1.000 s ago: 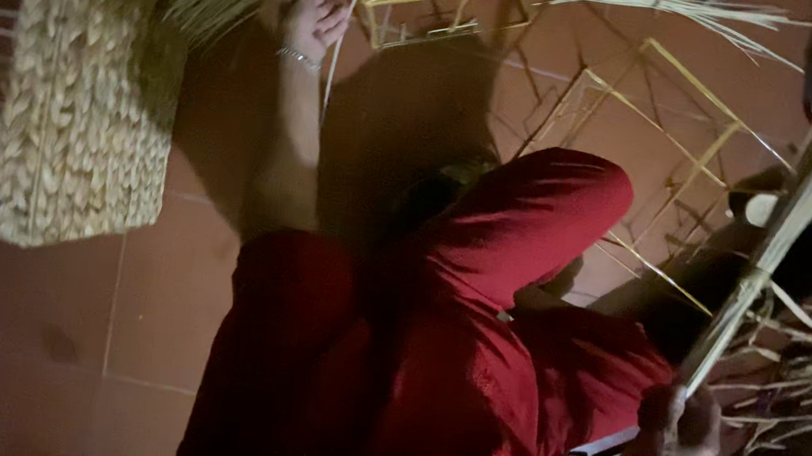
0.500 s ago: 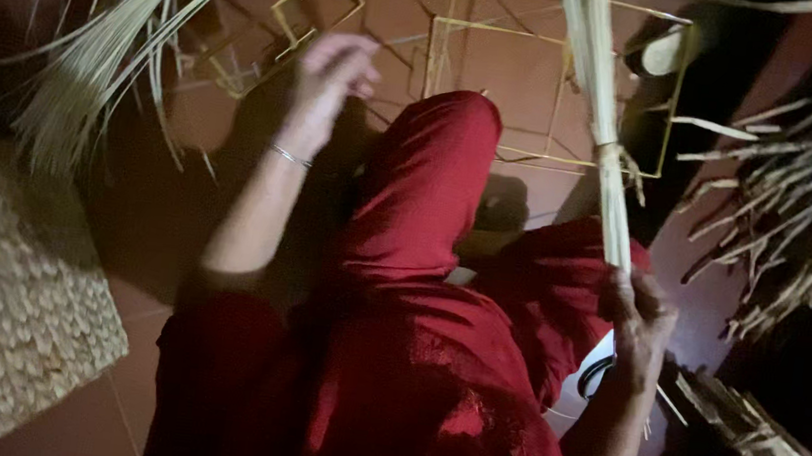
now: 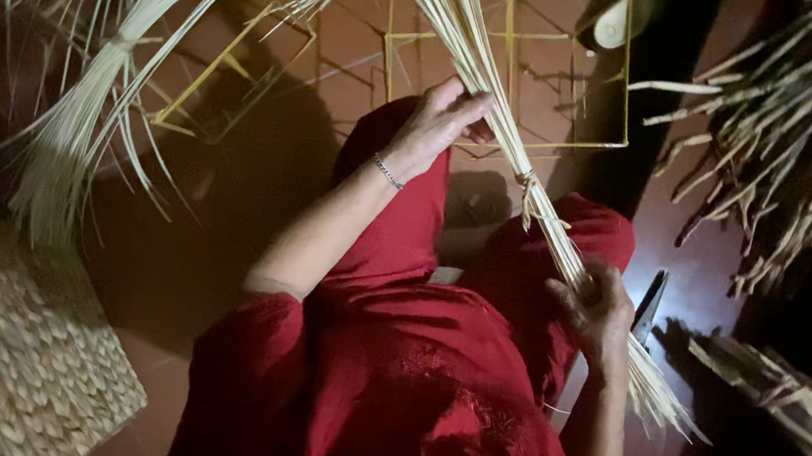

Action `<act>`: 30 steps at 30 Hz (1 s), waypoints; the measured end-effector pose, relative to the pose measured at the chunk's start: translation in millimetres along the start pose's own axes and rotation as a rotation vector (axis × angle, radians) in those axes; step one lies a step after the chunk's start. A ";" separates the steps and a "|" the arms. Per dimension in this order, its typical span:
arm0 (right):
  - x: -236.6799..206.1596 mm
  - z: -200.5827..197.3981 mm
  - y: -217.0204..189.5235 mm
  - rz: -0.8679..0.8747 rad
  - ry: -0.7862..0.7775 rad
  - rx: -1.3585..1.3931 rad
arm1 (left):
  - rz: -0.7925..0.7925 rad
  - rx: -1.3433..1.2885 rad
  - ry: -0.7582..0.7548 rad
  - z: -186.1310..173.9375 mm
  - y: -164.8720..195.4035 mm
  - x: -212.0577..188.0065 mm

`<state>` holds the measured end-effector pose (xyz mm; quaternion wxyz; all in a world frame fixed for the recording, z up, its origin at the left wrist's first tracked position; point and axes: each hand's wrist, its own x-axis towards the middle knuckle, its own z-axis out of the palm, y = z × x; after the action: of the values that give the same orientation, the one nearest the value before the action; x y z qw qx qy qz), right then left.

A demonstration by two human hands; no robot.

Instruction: The person sits on the floor and weaves thin palm leaf strips onto a yellow bamboo frame, threading and folding strips around the frame bars and pulling them tight to build up the woven structure. They select strips from bundles beside them and work section by section around the frame.

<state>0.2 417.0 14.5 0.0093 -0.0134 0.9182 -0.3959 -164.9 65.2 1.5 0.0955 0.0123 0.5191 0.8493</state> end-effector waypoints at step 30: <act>16.2 6.7 -51.0 0.435 -0.041 0.807 | 0.353 0.535 0.321 -34.7 108.0 23.1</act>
<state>-15.0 376.7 46.8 0.1147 0.1766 0.6716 -0.7104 -207.9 -9.1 79.2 -0.1421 -0.0071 0.7213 0.6779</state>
